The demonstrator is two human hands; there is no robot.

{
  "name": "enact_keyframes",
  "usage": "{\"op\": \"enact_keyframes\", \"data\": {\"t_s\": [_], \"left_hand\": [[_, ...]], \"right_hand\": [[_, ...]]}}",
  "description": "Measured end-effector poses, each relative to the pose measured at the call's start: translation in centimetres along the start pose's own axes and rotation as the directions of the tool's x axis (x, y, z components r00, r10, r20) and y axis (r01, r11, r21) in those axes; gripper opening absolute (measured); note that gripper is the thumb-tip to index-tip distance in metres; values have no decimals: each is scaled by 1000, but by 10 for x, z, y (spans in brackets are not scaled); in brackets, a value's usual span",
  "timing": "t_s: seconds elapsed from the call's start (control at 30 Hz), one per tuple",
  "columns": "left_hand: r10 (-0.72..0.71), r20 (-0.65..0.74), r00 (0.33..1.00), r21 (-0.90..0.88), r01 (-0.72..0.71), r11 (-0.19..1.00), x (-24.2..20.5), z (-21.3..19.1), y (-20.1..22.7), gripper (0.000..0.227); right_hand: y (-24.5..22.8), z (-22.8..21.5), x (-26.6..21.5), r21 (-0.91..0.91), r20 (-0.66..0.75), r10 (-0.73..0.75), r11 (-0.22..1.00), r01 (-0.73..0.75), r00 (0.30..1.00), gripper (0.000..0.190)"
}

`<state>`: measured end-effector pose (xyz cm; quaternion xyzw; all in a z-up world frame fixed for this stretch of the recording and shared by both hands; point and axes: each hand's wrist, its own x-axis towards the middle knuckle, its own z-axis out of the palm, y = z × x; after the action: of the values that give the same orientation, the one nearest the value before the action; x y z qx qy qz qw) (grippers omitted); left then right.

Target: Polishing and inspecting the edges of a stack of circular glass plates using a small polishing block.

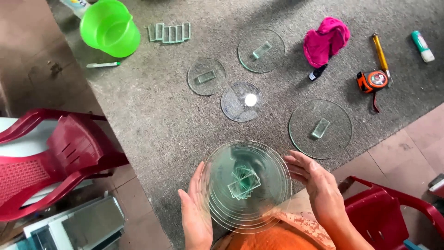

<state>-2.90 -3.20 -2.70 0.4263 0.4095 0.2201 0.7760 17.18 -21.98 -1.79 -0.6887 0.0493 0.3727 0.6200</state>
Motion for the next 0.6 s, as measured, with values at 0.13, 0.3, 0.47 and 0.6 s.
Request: {"op": "enact_keyframes", "data": {"t_s": [0.13,0.3,0.47,0.6], "left_hand": [[-183,-292,939,34,201,979,-12,-4,-11,107],[-91,-701,707,160,281,946,-36,-19,-72,80],[138,-818,559,453,477,754,-36,-18,-178,78],[394,-778,489,628,613,479,1,-7,-238,81]], "right_hand": [[12,-23,18,8,-58,28,1000,-27,998,49],[27,-61,69,-300,47,-97,948,107,994,41],[45,-116,160,-715,327,-461,450,535,825,43],[61,-153,252,-548,645,-715,-185,816,271,57]]}}
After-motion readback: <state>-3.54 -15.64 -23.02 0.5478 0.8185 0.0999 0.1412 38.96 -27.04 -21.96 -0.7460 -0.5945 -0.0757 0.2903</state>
